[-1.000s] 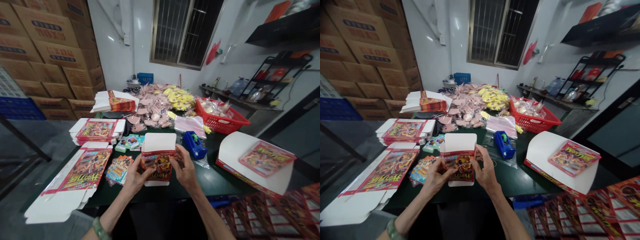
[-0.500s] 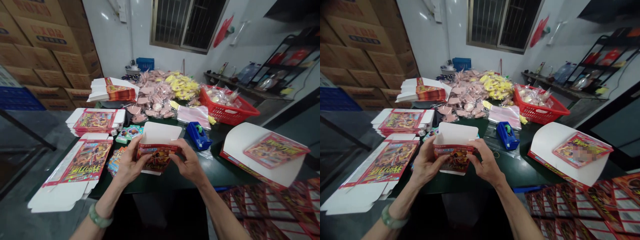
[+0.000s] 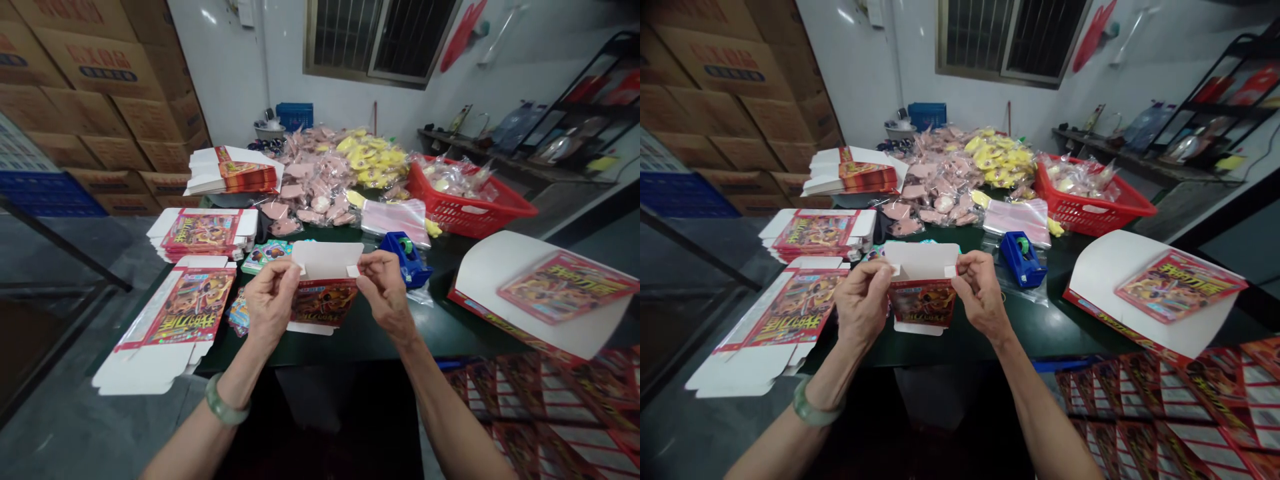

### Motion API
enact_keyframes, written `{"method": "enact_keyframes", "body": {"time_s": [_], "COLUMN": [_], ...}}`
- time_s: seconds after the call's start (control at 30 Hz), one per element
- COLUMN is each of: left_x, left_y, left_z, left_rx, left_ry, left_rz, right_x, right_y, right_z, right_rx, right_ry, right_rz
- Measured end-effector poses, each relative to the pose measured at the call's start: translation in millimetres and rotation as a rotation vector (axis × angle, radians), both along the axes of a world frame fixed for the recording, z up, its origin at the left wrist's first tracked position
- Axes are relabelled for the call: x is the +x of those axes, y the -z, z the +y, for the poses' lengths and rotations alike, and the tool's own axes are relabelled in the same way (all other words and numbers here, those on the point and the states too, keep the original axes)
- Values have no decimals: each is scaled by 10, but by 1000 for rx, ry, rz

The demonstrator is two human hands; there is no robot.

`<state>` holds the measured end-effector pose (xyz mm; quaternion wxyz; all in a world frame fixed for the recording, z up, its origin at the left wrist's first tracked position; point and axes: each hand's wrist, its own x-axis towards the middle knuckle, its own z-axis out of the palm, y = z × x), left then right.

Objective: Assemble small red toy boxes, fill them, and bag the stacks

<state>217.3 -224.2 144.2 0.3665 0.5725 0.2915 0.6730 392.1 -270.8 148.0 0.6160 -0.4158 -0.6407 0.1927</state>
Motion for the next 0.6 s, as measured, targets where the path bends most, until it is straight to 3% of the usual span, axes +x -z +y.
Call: {"method": "enact_keyframes", "body": {"time_s": [0.1,0.2,0.33,0.47,0.6], "left_x": [46,43,20,12,-19], "left_y": [-84,-123,-75,4,62], "left_z": [-100,-110,-14,29,5], "left_rx": [-140,-201,-246,-87,-26], "left_ry": [215,315,303,233,274], "left_rz": [-138,-129,-177,-139,-120], "right_x": [50,89,75,3,-39], "right_y": [16,73,179,200,169], "right_z": [-53,-57,8,13,-49], "right_rx": [-7,28,75,64,11], "right_ry": [-24,2,51,44,25], "right_rz": [19,-103,-136,-77,90]}}
